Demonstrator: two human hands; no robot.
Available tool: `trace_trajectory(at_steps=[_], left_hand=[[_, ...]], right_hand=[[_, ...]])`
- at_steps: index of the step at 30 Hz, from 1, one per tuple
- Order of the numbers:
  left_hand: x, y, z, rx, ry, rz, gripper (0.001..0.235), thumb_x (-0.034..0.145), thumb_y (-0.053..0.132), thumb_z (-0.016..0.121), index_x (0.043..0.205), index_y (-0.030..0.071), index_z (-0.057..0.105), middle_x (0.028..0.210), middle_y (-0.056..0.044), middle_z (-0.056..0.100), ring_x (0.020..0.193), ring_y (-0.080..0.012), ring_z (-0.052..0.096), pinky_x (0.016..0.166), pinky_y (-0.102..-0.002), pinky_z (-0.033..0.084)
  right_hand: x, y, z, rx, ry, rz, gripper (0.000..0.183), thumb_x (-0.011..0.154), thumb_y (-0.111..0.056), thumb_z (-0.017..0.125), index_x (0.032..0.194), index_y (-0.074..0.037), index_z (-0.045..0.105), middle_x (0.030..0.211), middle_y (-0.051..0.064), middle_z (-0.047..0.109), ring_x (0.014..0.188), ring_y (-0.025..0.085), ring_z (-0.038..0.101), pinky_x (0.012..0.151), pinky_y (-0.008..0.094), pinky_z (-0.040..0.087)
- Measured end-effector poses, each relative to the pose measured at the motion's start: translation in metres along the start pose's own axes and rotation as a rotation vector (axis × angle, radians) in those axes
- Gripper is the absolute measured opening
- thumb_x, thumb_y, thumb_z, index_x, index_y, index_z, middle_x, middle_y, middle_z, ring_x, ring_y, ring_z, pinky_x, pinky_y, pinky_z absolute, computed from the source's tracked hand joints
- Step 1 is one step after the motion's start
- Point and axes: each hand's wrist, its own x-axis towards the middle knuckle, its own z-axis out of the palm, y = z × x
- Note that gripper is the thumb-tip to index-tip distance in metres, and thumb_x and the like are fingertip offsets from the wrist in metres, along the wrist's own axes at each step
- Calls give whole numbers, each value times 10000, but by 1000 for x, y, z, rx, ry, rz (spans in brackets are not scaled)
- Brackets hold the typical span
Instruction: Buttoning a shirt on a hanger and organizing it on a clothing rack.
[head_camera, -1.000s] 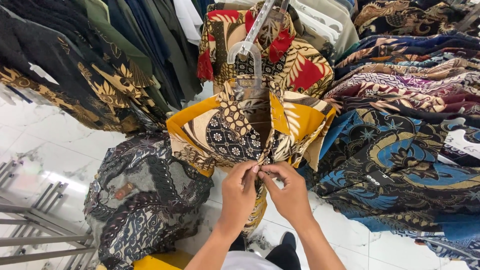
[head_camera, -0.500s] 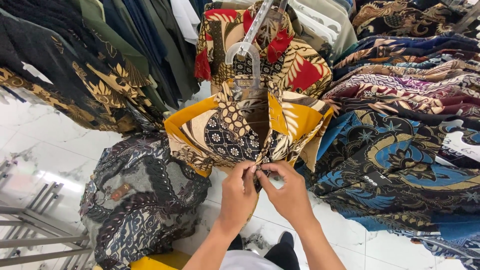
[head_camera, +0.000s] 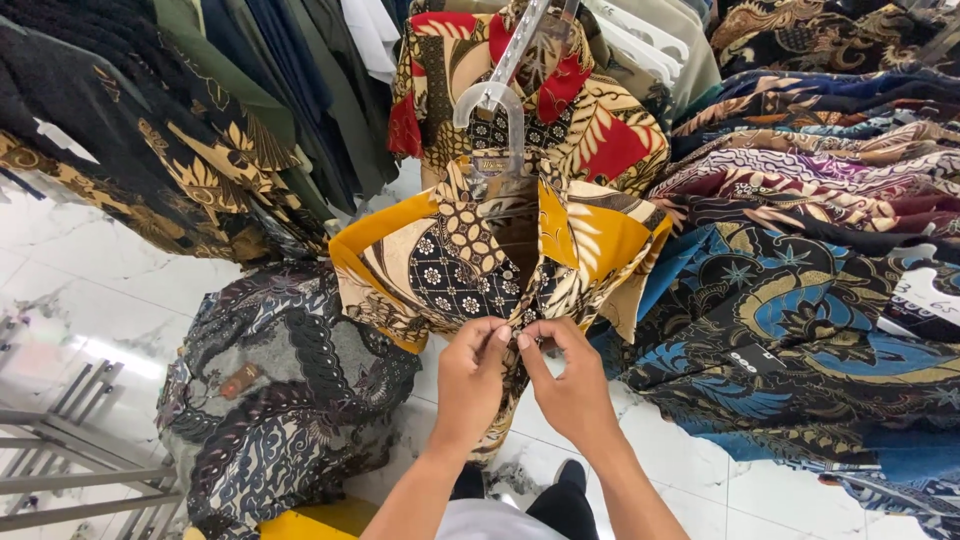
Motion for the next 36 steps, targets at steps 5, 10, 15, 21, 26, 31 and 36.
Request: trace_trajectory(at_steps=[5, 10, 15, 21, 26, 31, 36], left_hand=[[8, -17, -2, -158, -32, -115, 227, 976, 240, 675, 1107, 74, 757, 719, 27, 604, 572, -57, 376, 541, -239, 304], [6, -14, -1, -178, -26, -184, 212, 962, 224, 694, 1074, 65, 778, 740, 7, 637, 614, -77, 450, 568, -236, 351], [9, -31, -2, -131, -36, -59, 283, 925, 303, 721, 1071, 74, 801, 692, 32, 646, 565, -54, 412, 542, -236, 345], [0, -29, 5, -43, -51, 175, 184, 982, 167, 628, 1053, 81, 775, 937, -37, 790, 815, -129, 698, 715, -290, 539], [7, -28, 1, 26, -62, 134, 198, 983, 195, 634, 1048, 69, 773, 816, -26, 744, 608, -96, 541, 568, -271, 422], [23, -22, 3, 161, -70, 232, 261, 968, 263, 638, 1066, 61, 772, 957, -51, 801, 819, -144, 720, 744, -272, 563], [49, 7, 15, 148, 118, 61, 290, 974, 312, 675, 1098, 78, 793, 900, -149, 774, 821, -243, 767, 745, -371, 629]], right_hand=[[1, 5, -1, 13, -27, 96, 225, 979, -344, 619, 1016, -142, 709, 983, 2, 685, 920, 154, 627, 857, 307, 492], [-4, 18, 10, 97, 112, 227, 303, 942, -304, 697, 1193, -153, 615, 1002, 14, 555, 920, 158, 559, 840, 314, 478], [-5, 22, 11, 238, 129, 160, 378, 930, -281, 710, 1219, -106, 540, 940, 14, 504, 873, 128, 500, 836, 297, 481], [14, -25, 2, -56, 263, 154, 534, 877, -430, 720, 1281, -92, 638, 1118, 59, 604, 976, 183, 620, 882, 328, 525], [37, -22, -2, -74, 321, 87, 267, 935, -289, 697, 1089, -81, 762, 943, 39, 764, 845, 152, 726, 789, 306, 584], [42, 0, -11, 129, 280, 228, 189, 965, -249, 700, 894, -79, 742, 787, -52, 670, 732, 39, 529, 669, 247, 437], [49, 25, -20, 447, 262, 182, 73, 920, -79, 777, 865, -41, 747, 648, 34, 609, 648, 67, 535, 656, 242, 484]])
